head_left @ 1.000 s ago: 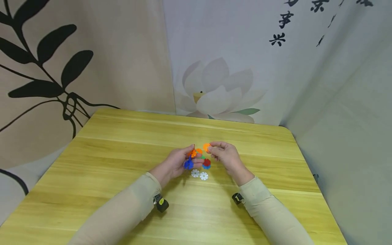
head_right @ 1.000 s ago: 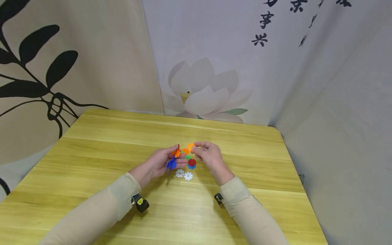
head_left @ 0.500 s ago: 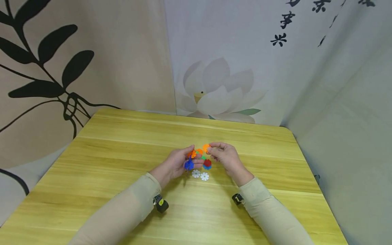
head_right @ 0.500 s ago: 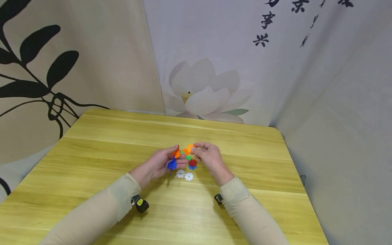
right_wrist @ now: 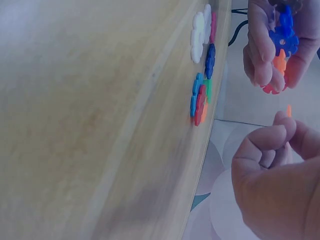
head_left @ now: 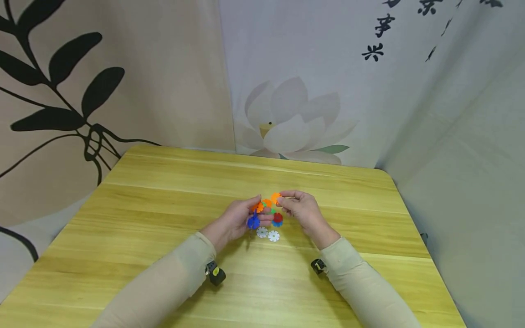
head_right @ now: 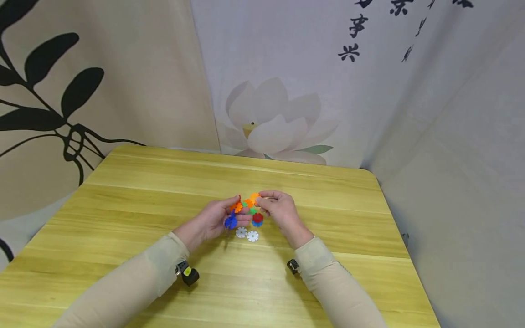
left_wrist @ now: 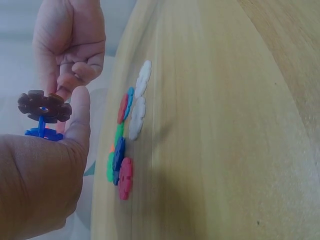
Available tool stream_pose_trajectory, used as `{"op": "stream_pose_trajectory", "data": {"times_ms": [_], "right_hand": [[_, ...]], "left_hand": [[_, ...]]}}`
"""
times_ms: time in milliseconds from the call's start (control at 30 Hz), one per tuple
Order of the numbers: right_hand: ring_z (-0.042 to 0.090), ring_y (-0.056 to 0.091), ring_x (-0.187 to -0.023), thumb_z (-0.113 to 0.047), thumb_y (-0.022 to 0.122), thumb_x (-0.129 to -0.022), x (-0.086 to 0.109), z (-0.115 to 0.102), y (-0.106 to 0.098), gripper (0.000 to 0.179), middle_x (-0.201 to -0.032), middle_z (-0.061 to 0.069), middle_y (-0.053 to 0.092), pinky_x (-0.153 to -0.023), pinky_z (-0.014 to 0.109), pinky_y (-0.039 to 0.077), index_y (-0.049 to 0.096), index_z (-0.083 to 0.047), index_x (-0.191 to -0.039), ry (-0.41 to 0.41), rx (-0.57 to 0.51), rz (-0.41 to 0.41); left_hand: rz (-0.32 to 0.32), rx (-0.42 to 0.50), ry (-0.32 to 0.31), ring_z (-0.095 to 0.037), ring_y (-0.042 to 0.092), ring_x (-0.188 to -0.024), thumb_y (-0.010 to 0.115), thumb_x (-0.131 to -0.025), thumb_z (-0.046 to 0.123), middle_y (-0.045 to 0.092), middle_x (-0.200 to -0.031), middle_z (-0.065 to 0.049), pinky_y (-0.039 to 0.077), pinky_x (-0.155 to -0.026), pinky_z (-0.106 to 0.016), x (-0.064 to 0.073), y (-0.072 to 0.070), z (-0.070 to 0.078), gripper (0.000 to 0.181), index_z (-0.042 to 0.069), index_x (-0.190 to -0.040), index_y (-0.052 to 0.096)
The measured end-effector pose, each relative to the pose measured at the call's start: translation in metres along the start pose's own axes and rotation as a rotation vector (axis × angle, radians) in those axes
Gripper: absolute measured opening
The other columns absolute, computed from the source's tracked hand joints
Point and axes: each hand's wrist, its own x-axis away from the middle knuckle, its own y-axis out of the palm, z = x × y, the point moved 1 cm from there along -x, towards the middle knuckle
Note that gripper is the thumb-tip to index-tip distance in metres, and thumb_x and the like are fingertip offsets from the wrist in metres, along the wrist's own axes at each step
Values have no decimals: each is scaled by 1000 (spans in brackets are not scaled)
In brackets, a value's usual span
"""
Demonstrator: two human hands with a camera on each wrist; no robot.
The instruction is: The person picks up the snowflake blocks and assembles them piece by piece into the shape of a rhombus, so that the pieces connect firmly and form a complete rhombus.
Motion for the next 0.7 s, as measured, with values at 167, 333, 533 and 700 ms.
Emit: {"op": "stream_pose_trajectory", "data": {"times_ms": [167, 333, 533, 700], "right_hand": [[18, 65, -79, -13, 74, -101, -1, 0, 0, 32, -88, -2, 75, -70, 26, 57, 70, -1, -131, 1, 3, -2], [21, 66, -82, -16, 75, -102, -2, -1, 2, 33, -92, 1, 77, -73, 27, 59, 70, -3, -131, -9, 28, 15], [24, 69, -87, -19, 76, -101, -2, -7, 7, 31, -95, 7, 78, -80, 33, 60, 73, -5, -129, -19, 51, 50], [23, 68, -82, -17, 76, -101, -3, -6, 11, 30, -91, 6, 78, -78, 33, 60, 74, -4, -127, -21, 42, 61]], "left_hand": [[-19, -24, -6, -20, 82, -87, 52, -114, 36, 79, -103, -12, 67, -88, -35, -1, -1, 1, 59, -12, -149, 47], [-36, -28, -17, -20, 82, -87, 54, -113, 36, 76, -120, -19, 67, -88, -35, -2, -2, 1, 58, -6, -152, 43], [-77, -38, -13, -22, 82, -91, 53, -114, 35, 72, -127, -21, 67, -87, -35, -1, -2, 3, 54, -3, -152, 45], [-112, -60, -14, -21, 82, -94, 50, -115, 36, 72, -124, -17, 67, -90, -34, -1, -5, 4, 54, -4, -152, 48]]}}
